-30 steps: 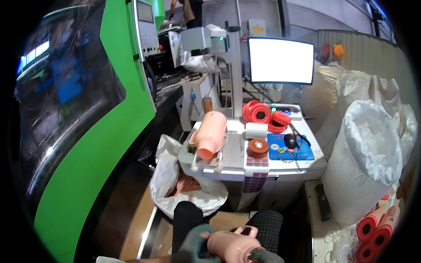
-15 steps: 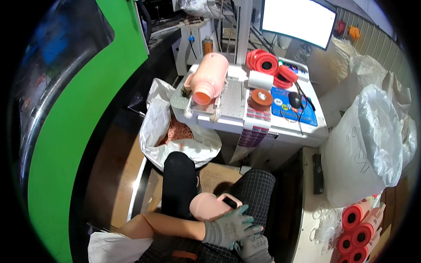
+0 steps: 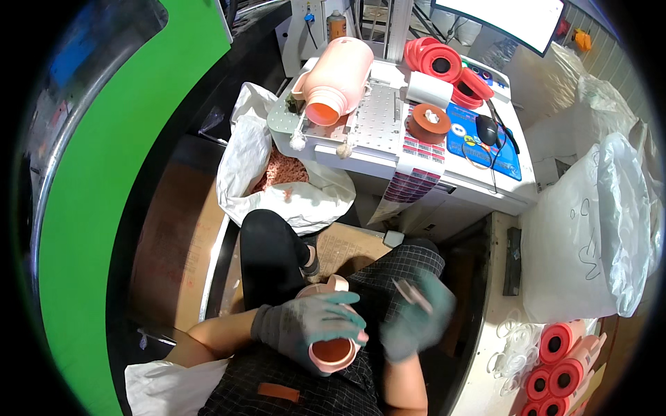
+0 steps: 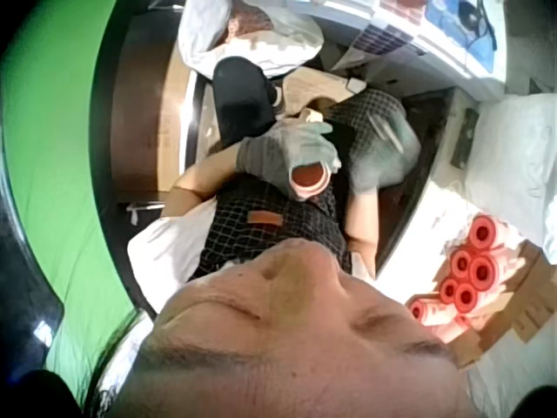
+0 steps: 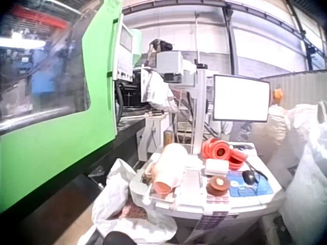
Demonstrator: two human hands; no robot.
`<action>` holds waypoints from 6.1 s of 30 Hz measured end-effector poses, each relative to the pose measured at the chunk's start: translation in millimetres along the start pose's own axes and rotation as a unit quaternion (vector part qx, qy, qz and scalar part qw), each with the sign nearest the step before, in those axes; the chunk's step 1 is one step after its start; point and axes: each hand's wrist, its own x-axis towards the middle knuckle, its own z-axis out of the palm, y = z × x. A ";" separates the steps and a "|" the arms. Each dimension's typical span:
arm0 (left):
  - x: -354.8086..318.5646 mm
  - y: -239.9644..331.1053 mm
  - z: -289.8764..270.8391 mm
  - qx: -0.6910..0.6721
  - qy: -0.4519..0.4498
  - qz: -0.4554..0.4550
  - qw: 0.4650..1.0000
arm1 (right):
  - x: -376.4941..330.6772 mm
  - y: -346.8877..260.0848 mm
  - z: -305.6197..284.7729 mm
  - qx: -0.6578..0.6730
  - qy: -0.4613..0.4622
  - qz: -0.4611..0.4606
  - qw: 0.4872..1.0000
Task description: The person sits on the floor in a workshop and assembles pink plastic pitchers by hand. They repeatedly pick up a pitcher body, apply a label, and screw on a red lid, then place the finished unit on a nearby table. The process is repeated for multiple units.
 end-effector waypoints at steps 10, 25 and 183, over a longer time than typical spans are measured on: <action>13.3 -35.5 -18.7 -0.131 0.183 0.096 0.970 | -2.6 18.4 17.7 -0.134 -0.094 0.057 0.985; 57.1 -56.3 9.9 -0.021 0.012 -0.088 0.996 | -130.5 118.0 -393.1 -0.628 0.116 0.261 0.724; 128.5 -92.2 59.5 -0.322 0.173 -0.342 0.866 | -96.3 -6.7 -125.0 -0.498 -0.055 -0.049 0.864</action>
